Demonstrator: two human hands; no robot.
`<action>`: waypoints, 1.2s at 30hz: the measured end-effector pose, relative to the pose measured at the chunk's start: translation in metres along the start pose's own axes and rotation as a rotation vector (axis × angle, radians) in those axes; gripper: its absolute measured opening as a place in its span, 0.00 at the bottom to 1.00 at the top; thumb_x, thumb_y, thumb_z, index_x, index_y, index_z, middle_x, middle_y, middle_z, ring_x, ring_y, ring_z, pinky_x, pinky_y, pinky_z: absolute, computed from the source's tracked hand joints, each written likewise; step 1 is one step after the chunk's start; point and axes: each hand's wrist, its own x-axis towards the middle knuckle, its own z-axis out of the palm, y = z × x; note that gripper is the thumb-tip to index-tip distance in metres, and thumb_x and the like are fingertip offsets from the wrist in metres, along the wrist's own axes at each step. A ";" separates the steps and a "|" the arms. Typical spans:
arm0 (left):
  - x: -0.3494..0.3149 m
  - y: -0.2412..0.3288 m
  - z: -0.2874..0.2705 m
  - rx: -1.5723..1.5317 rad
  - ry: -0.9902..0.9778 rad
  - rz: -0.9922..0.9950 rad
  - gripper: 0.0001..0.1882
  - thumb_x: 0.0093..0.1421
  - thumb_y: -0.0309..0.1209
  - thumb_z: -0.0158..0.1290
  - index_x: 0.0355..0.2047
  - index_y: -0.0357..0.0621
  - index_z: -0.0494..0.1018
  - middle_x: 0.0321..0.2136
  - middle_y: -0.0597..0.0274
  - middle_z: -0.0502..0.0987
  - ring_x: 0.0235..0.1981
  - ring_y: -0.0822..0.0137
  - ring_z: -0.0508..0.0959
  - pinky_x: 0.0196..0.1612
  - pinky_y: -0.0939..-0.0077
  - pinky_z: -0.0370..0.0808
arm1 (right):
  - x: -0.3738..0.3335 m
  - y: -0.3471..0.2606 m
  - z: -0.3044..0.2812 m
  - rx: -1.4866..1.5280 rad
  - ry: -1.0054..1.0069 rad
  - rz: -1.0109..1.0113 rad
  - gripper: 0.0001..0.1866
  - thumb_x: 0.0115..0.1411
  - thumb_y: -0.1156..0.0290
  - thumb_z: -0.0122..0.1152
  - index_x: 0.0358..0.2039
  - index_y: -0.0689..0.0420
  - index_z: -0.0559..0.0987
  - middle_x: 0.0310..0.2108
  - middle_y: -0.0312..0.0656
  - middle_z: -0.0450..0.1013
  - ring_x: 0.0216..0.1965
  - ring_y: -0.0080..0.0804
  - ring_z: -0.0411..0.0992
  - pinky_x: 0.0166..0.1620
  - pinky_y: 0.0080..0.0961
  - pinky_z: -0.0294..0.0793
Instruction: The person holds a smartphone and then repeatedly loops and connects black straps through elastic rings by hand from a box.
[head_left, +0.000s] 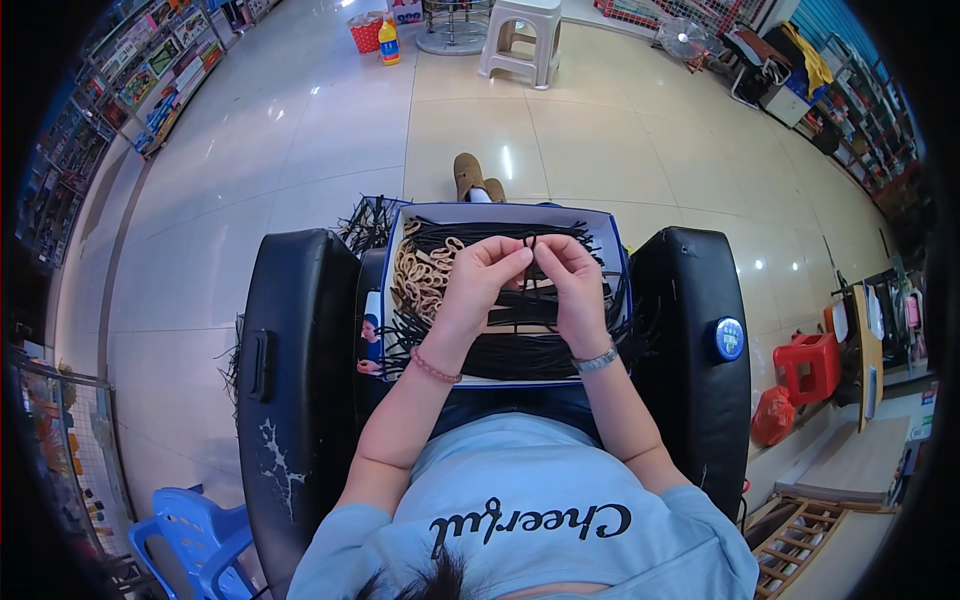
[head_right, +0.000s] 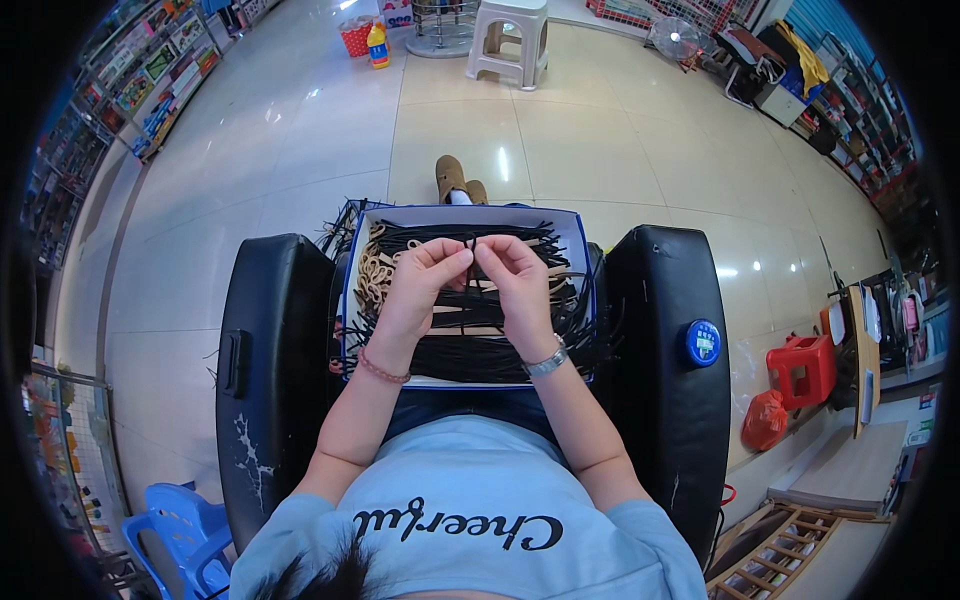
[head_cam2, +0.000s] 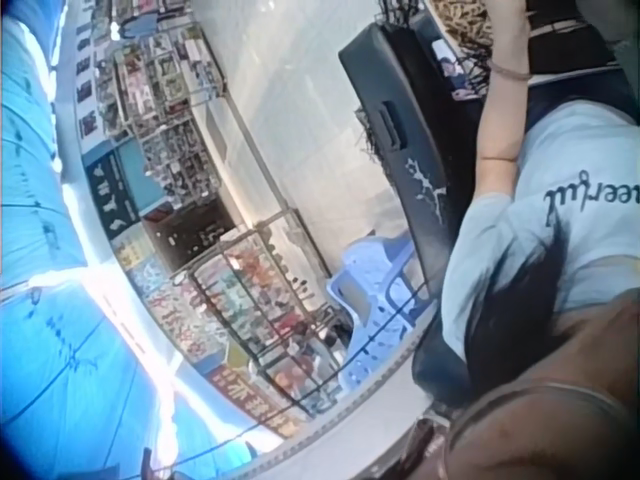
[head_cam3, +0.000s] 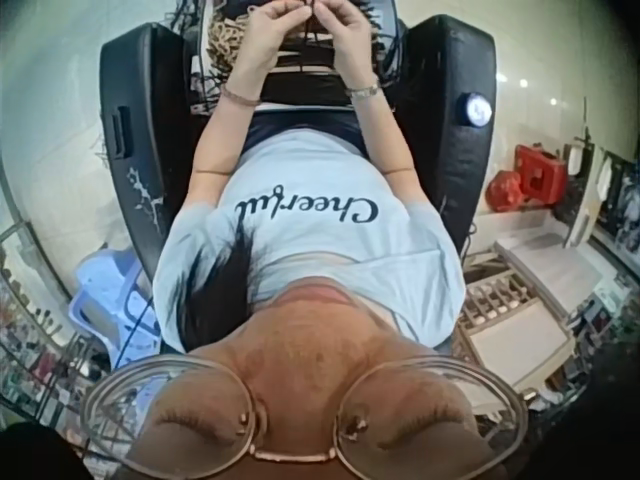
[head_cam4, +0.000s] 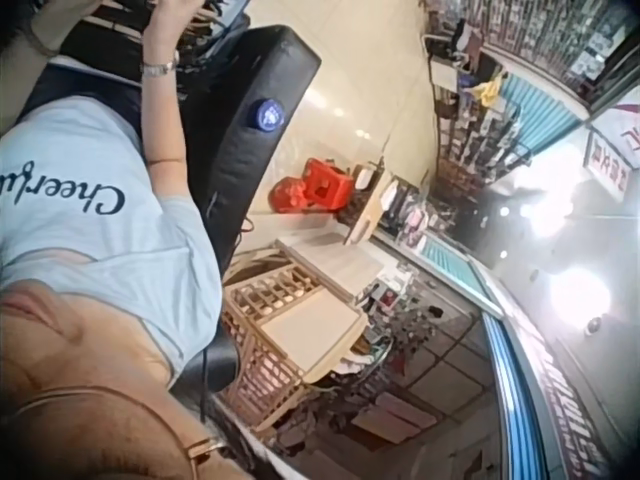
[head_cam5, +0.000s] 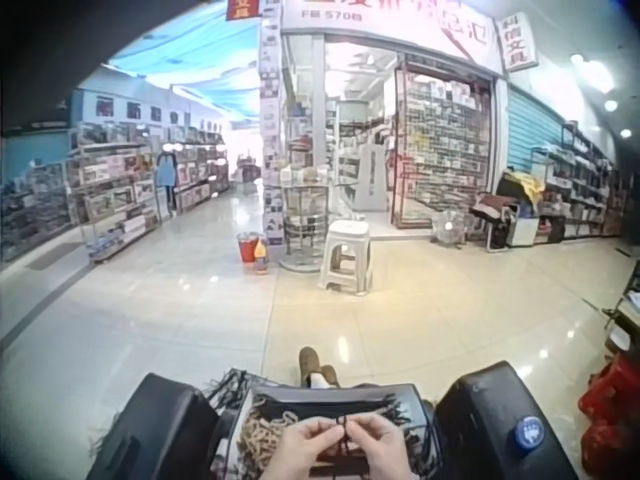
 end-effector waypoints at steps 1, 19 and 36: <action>0.001 -0.002 0.001 0.000 -0.004 0.002 0.04 0.55 0.25 0.55 0.29 0.36 0.74 0.27 0.68 0.73 0.24 0.81 0.70 0.27 0.87 0.68 | -0.002 0.003 0.002 -0.065 0.030 -0.018 0.08 0.61 0.73 0.52 0.37 0.63 0.75 0.34 0.36 0.74 0.36 0.20 0.71 0.43 0.17 0.67; 0.040 0.014 -0.028 0.113 0.238 0.363 0.03 0.54 0.23 0.54 0.27 0.36 0.75 0.34 0.69 0.72 0.33 0.80 0.72 0.39 0.87 0.67 | -0.055 -0.004 0.002 0.052 -0.576 0.575 0.17 0.65 0.65 0.41 0.30 0.62 0.76 0.28 0.48 0.77 0.40 0.31 0.73 0.54 0.30 0.62; 0.008 0.027 -0.011 -0.277 -0.316 0.046 0.05 0.63 0.26 0.44 0.35 0.39 0.68 0.25 0.64 0.74 0.25 0.81 0.70 0.27 0.88 0.65 | -0.066 0.008 -0.009 -0.120 -0.403 0.359 0.17 0.64 0.67 0.46 0.47 0.65 0.73 0.42 0.46 0.74 0.47 0.28 0.70 0.54 0.23 0.63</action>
